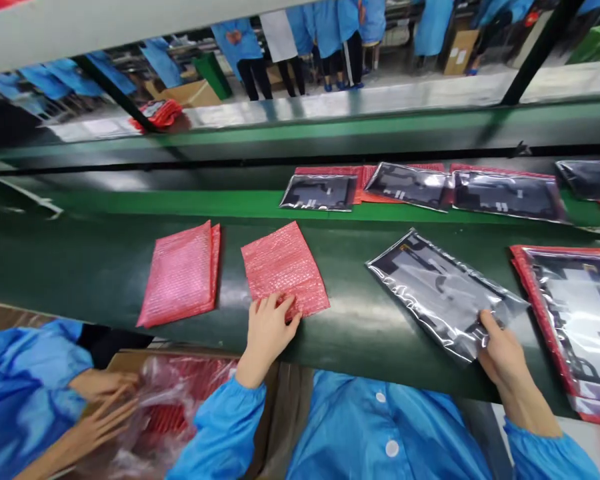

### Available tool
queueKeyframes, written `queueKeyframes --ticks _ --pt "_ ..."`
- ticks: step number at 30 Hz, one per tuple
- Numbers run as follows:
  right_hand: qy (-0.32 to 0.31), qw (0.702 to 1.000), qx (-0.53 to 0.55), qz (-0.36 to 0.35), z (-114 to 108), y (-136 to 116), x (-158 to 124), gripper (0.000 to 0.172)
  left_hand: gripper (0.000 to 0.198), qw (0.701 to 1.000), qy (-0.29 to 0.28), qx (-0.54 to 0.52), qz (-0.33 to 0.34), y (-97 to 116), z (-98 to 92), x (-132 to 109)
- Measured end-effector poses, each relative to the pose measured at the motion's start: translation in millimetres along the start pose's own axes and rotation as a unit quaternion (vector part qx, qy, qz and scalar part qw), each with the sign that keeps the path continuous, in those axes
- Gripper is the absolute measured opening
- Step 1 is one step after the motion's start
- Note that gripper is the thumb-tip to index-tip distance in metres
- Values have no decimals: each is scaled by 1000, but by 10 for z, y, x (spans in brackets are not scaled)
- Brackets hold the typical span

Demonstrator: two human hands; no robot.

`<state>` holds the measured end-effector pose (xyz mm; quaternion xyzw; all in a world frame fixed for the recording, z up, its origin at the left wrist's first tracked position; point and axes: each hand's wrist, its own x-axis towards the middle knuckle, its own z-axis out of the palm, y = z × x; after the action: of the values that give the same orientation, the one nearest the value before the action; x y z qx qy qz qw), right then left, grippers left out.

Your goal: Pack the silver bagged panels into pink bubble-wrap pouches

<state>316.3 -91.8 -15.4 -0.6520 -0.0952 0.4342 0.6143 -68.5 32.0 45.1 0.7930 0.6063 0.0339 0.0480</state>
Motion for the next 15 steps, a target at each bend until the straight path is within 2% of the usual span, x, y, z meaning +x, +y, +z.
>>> queueKeyframes --ticks 4,8,10,12,15 --pt "51 999 2 -17 56 -123 -66 44 38 996 -88 9 -17 108 -102 89" --pt "64 997 -49 -5 -86 -123 -114 44 51 991 -130 -20 -33 194 -123 154" --pt "31 997 -62 46 -189 -55 -120 45 51 989 -136 -40 -31 229 -110 169" --pt "-38 989 -67 125 -218 13 -116 49 47 989 -137 -45 -40 265 -98 169" --pt "-166 964 -83 191 -40 25 -115 49 39 988 -130 -50 -61 326 -97 140"
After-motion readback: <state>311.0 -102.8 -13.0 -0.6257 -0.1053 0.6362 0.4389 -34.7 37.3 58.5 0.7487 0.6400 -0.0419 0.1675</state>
